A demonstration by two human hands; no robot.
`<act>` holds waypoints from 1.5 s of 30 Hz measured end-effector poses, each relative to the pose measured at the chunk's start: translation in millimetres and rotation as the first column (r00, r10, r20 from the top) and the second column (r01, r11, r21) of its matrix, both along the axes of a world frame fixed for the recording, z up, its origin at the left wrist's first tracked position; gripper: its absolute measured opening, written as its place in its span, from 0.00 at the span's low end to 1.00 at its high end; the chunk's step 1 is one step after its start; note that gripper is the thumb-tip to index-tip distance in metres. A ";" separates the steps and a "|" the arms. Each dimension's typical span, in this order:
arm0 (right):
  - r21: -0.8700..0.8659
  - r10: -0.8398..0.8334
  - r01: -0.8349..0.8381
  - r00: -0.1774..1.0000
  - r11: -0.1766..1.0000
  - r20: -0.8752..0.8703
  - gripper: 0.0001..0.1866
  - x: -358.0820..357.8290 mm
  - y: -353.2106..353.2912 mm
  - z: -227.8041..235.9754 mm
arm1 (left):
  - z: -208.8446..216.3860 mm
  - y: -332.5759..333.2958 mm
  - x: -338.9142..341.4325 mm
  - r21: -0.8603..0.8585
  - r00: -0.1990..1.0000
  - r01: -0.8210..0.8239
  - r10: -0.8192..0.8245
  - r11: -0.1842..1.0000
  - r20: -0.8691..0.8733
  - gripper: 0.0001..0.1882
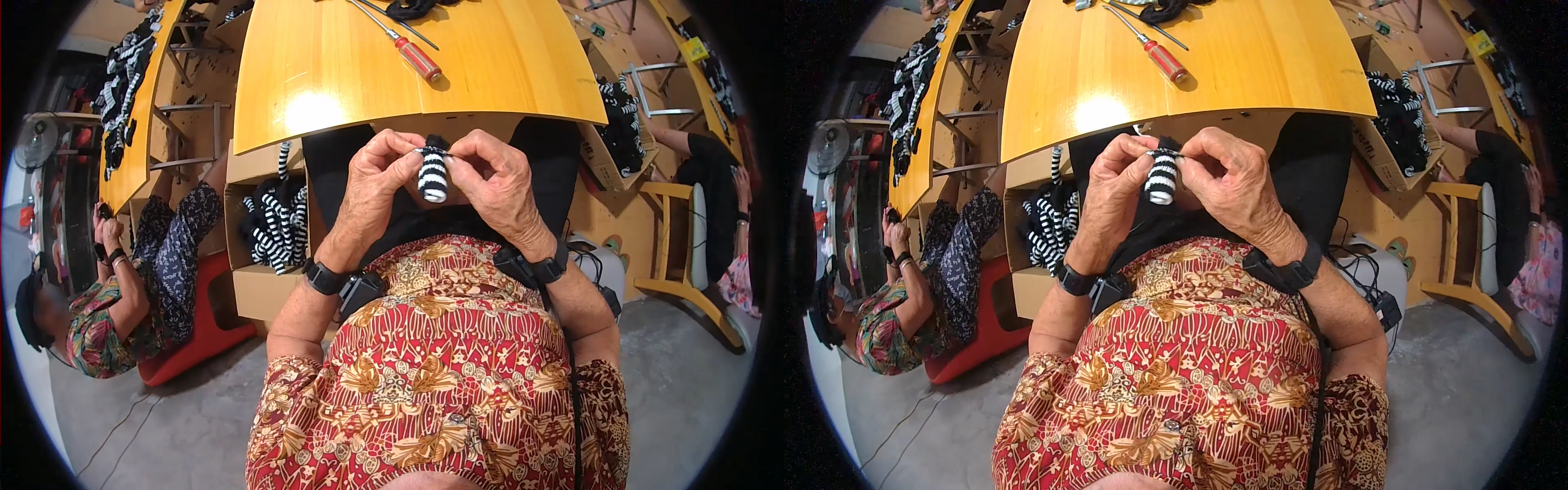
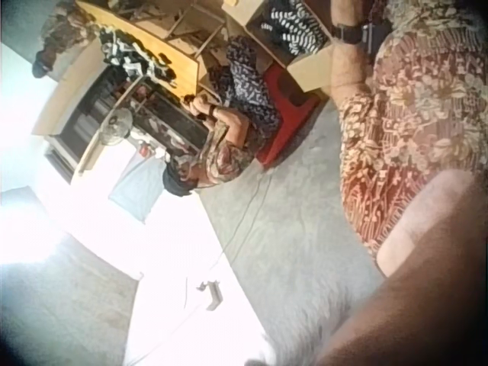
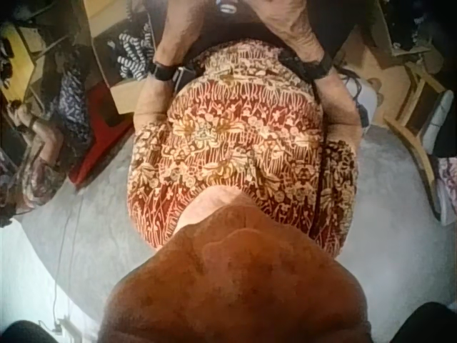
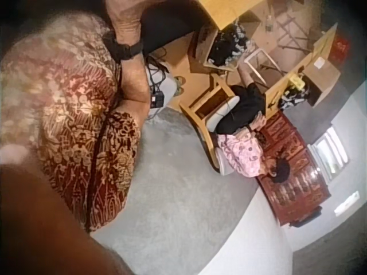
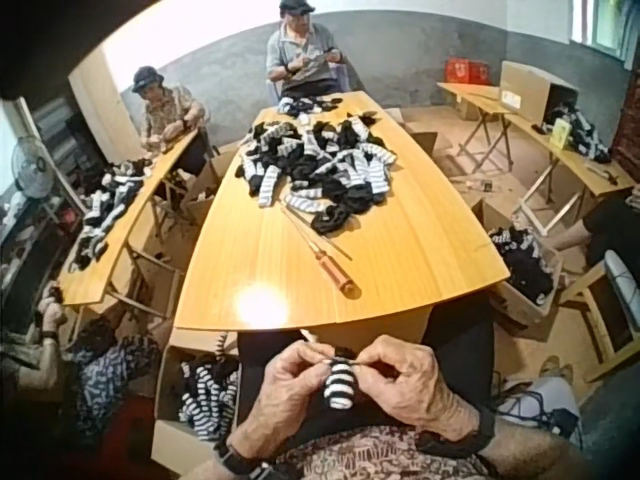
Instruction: The person turns black and white striped socks inside out using a red-handled metal tool. They repeatedly insert the tool into the sock opening, pull the fabric through, and then remove the tool to place the finished sock on the table.
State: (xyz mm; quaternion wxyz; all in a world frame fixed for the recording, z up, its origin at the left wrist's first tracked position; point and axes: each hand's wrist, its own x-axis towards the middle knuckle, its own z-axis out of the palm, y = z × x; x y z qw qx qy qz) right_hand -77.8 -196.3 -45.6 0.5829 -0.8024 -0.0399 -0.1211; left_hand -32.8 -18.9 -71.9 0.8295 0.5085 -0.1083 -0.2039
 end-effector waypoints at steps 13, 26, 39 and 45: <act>0.194 0.108 -0.078 0.983 0.978 -0.150 0.03 9.1 4.1 1.3 | 12.8 -8.2 -9.0 -0.221 0.959 0.200 -0.237 0.954 -0.155 0.25; -0.091 0.114 -0.098 0.972 0.991 0.203 0.26 13.3 10.5 28.1 | 22.4 -5.5 2.9 -0.409 0.923 0.066 -0.212 0.910 -0.322 0.27; -0.041 0.182 -0.186 0.980 0.982 -0.081 0.12 26.3 24.7 19.3 | 32.8 2.4 11.4 0.048 0.987 0.083 -0.089 0.995 0.137 0.23; -0.308 0.132 -0.094 0.986 0.947 0.104 0.10 52.7 10.2 33.4 | 22.3 33.0 39.1 -0.209 0.980 -0.165 0.136 0.964 -0.146 0.18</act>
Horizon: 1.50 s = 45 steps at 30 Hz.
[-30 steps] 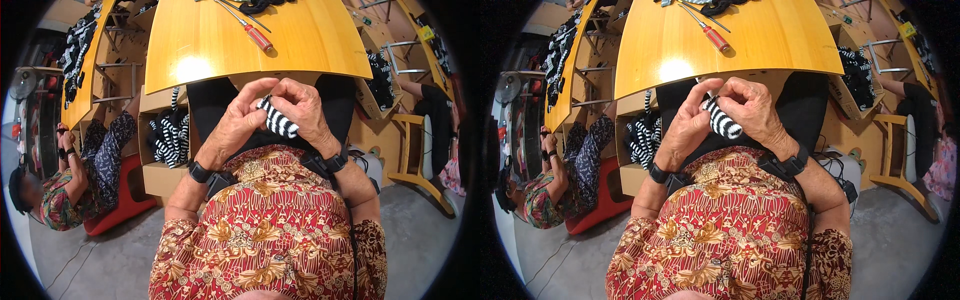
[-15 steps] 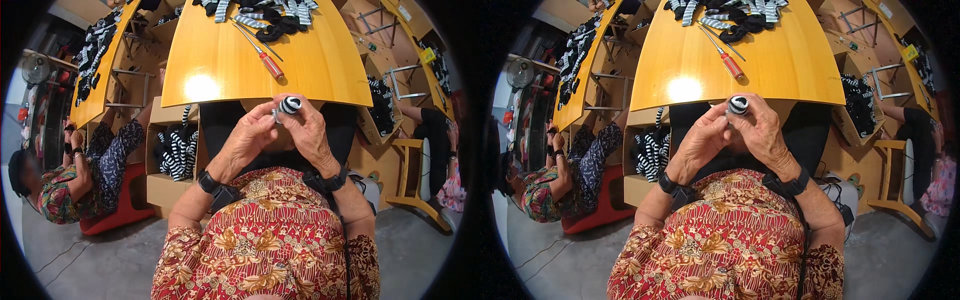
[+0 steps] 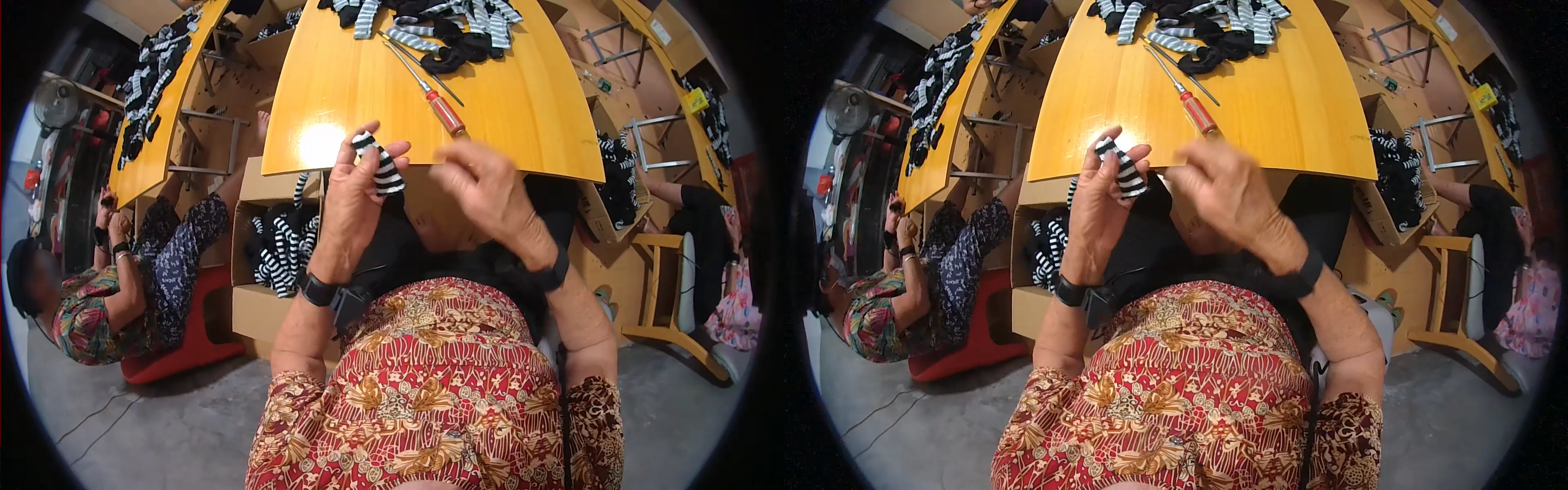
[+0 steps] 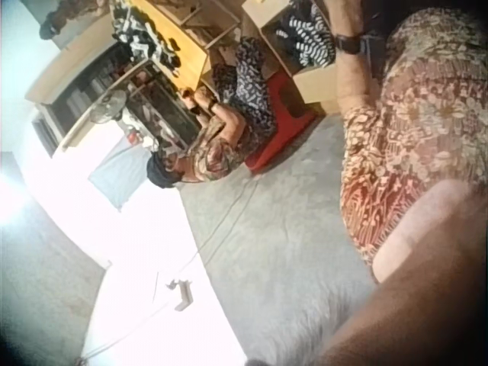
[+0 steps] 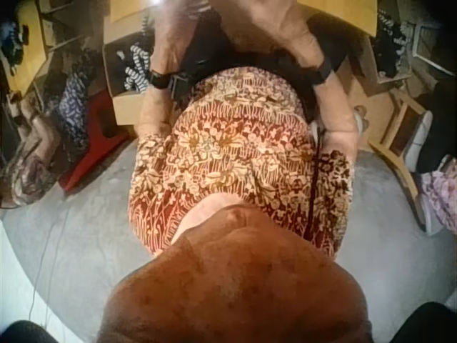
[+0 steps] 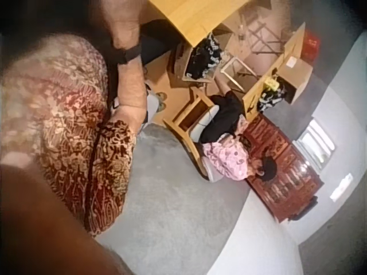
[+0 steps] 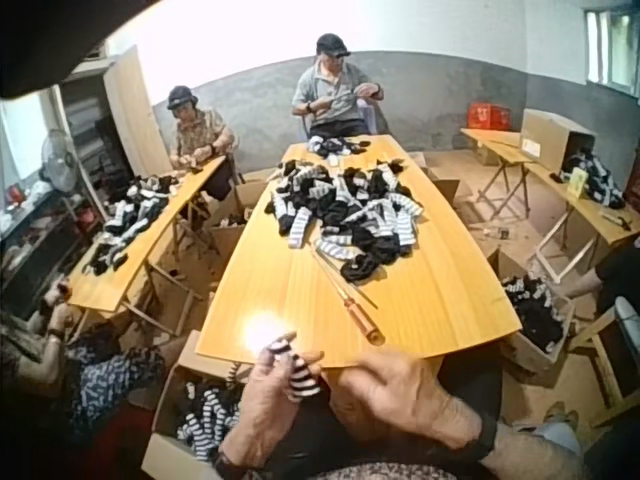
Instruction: The person turns black and white striped socks inside out using a red-handled metal tool. They repeatedly insert the tool into the sock opening, pull the fabric through, and then remove the tool to place the finished sock on the table.
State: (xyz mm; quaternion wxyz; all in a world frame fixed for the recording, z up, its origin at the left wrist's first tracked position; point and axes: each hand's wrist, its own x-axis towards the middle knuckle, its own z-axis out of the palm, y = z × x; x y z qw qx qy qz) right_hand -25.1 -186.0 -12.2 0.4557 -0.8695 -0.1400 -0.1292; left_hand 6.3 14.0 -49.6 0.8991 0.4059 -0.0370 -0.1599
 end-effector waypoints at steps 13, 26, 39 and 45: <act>-0.374 -0.202 0.257 0.963 0.891 0.180 0.19 70.8 8.2 -45.5 | -8.3 6.3 36.8 -0.440 0.957 -0.153 0.022 0.885 -0.289 0.10; 0.052 0.045 -0.052 0.990 0.997 0.130 0.21 -85.9 -22.2 3.2 | -25.8 19.7 61.6 -0.616 0.918 -0.267 0.001 0.741 -0.396 0.11; -0.030 0.056 -0.055 0.998 0.998 0.035 0.25 -92.3 -18.2 -9.4 | 0.4 -3.7 44.0 -0.431 0.933 -0.281 0.139 0.858 -0.331 0.09; 0.026 0.150 -0.150 0.989 0.988 -0.010 0.27 -91.7 -10.0 -10.1 | 13.7 -17.4 39.7 -0.469 0.965 -0.238 0.154 0.850 -0.210 0.10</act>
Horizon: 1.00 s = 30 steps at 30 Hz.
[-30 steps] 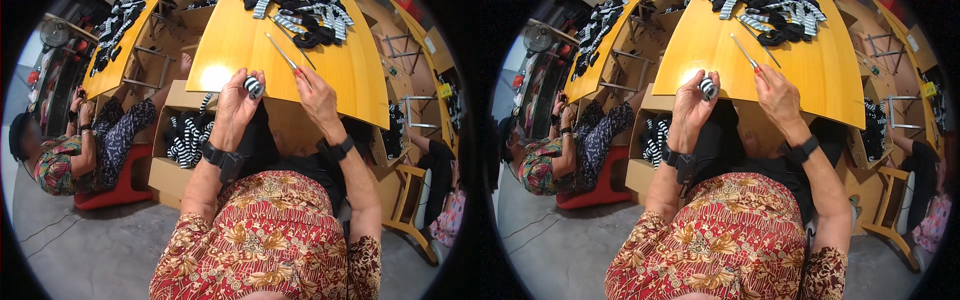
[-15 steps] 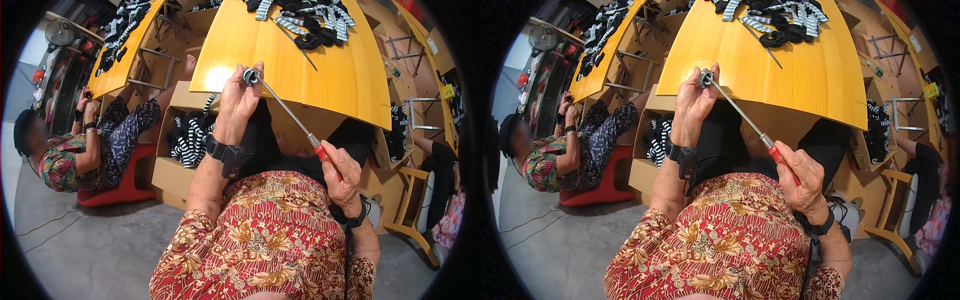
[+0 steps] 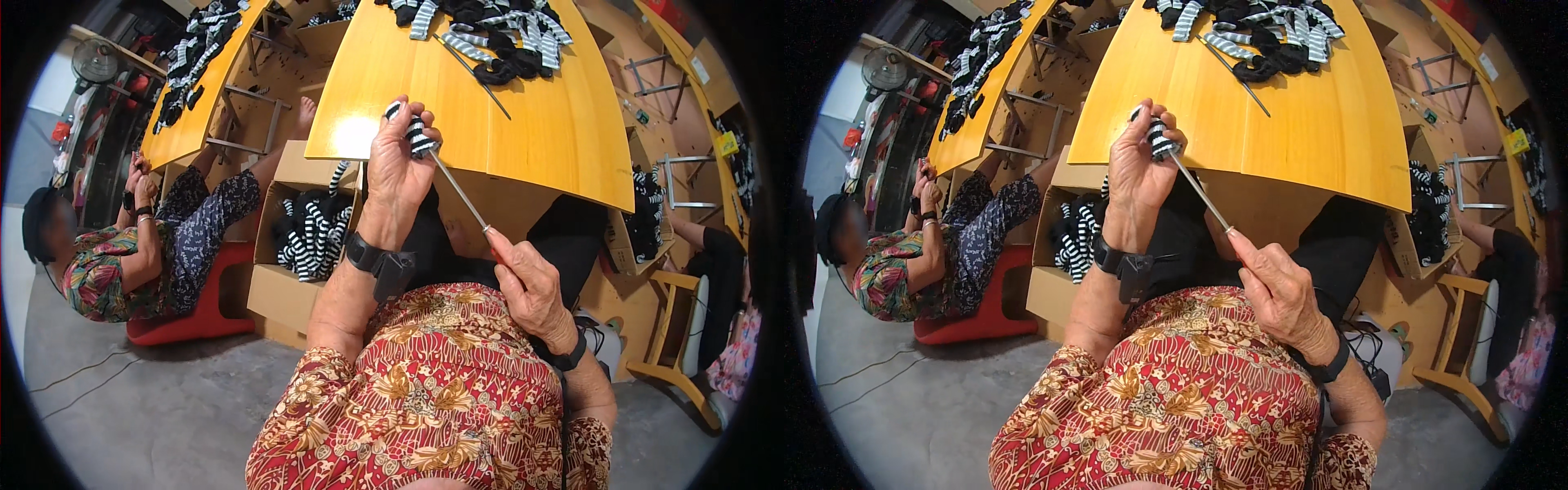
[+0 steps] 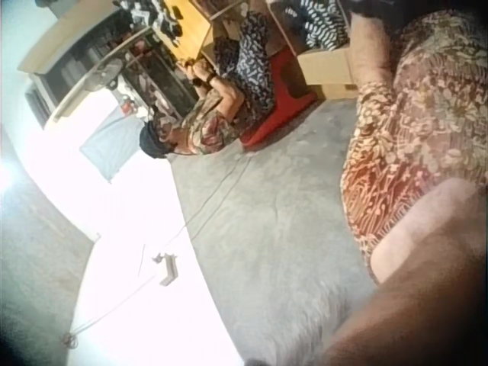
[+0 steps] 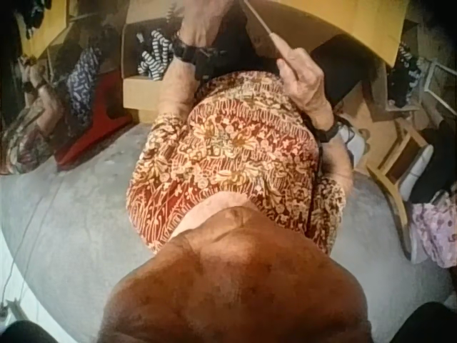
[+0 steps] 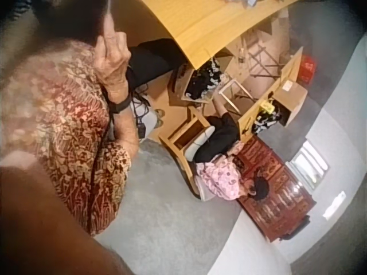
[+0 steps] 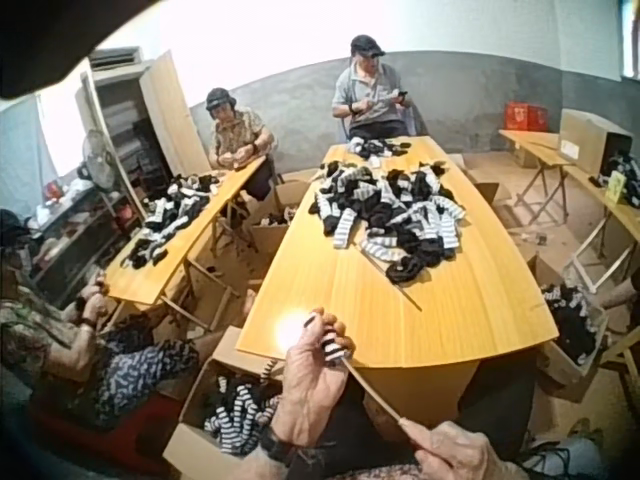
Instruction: The person turns black and white striped socks inside out using a red-handled metal tool. They repeatedly insert the tool into the sock opening, pull the fabric through, and then remove the tool to place the finished sock on the table.
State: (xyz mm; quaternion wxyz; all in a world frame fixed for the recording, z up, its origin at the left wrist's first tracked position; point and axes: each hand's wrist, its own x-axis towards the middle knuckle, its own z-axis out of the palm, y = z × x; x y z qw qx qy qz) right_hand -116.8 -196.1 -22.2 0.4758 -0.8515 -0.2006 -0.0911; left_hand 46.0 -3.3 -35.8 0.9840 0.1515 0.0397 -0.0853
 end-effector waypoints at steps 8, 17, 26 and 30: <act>0.007 -0.067 0.067 0.981 0.998 0.182 0.28 2.8 12.8 -5.7 | 27.9 -27.9 1.7 0.018 0.996 -0.064 0.063 0.998 0.056 0.12; -0.002 -0.133 0.135 0.975 0.991 0.181 0.28 3.9 6.3 0.1 | 52.8 -59.5 1.7 0.231 0.984 -0.152 0.127 0.961 0.122 0.14; 0.073 -0.206 0.197 0.970 0.978 0.132 0.26 7.4 8.7 6.8 | 54.6 -68.8 7.2 0.175 0.992 0.031 -0.051 0.984 0.112 0.18; 0.090 -0.236 0.226 0.964 0.970 0.124 0.26 8.3 9.5 9.7 | 57.2 -72.7 7.7 0.136 0.988 0.091 -0.107 0.986 0.110 0.23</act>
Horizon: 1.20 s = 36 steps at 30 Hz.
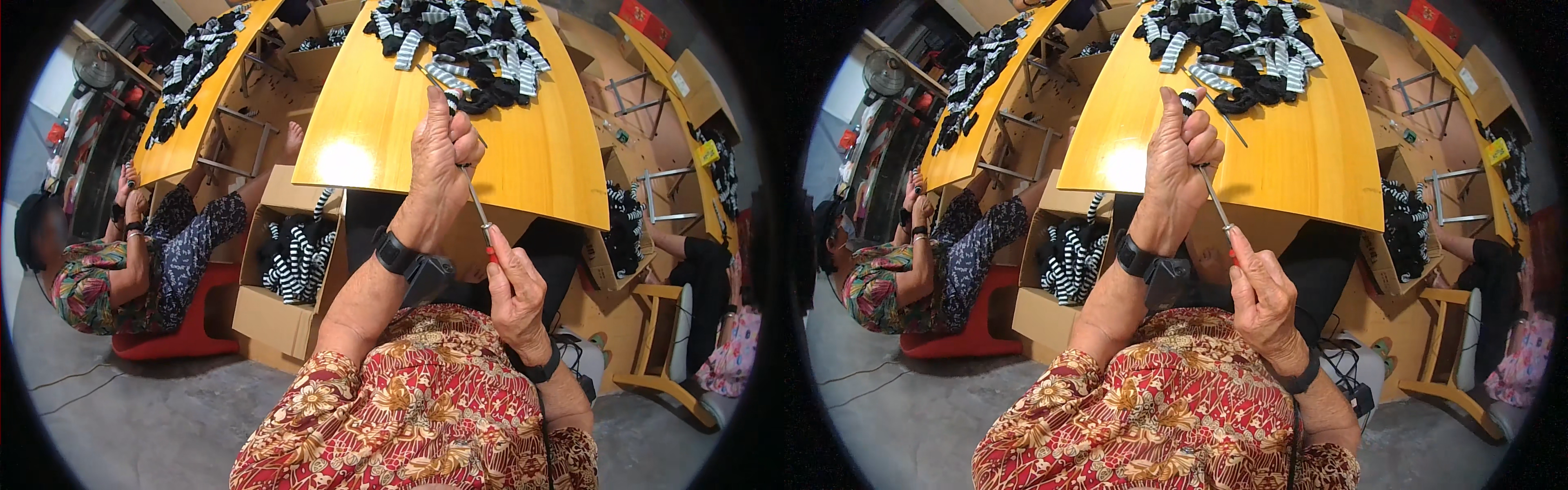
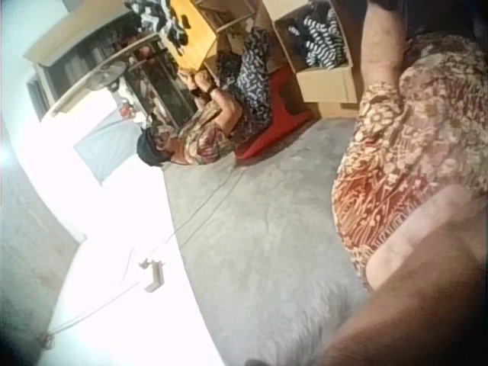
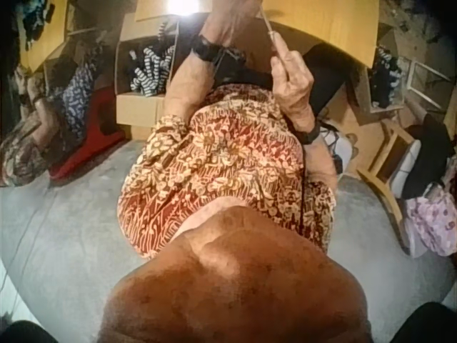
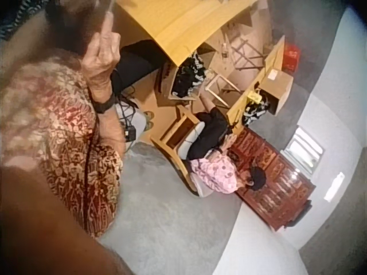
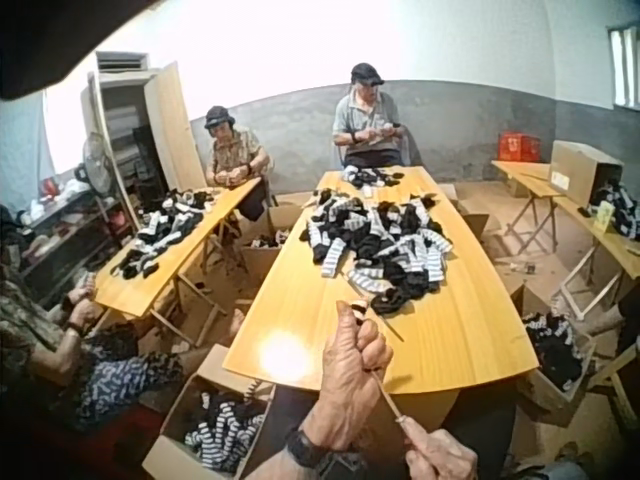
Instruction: The person turns black and white striped socks inside out using a red-handled metal tool. They repeatedly insert the tool into the sock opening, pull the fabric through, and then remove the tool to place the finished sock on the table.
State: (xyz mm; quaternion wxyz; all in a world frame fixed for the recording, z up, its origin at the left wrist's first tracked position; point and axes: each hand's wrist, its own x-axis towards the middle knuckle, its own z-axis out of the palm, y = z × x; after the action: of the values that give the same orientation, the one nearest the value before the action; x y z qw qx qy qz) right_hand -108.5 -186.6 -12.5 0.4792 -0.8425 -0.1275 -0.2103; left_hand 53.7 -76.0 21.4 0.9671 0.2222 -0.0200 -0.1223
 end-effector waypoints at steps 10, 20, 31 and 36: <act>-0.032 0.093 -0.092 0.994 0.995 0.051 0.24 2.1 -19.5 5.9 | 18.0 17.0 -5.5 -0.154 0.997 0.007 -0.019 0.988 -0.076 0.20; 0.049 0.032 -0.035 0.998 0.998 0.051 0.23 3.0 -7.3 5.1 | 12.8 10.1 2.7 -0.174 0.984 -0.093 0.117 0.980 0.136 0.13; -0.008 0.134 -0.135 0.989 0.991 -0.059 0.23 7.8 -32.8 24.4 | 5.1 22.6 -0.4 0.028 0.964 -0.011 0.003 1.000 0.266 0.17; -0.027 0.071 -0.072 0.997 0.997 -0.023 0.24 7.6 -16.3 21.8 | 5.5 7.7 -7.3 0.155 0.950 -0.198 0.151 0.968 0.272 0.21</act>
State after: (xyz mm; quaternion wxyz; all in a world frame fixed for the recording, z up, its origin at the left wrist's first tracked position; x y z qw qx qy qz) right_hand -100.8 -202.8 9.3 0.4759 -0.8464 -0.1551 -0.1819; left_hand 46.4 -68.3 26.9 0.9392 0.3235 -0.1145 -0.0073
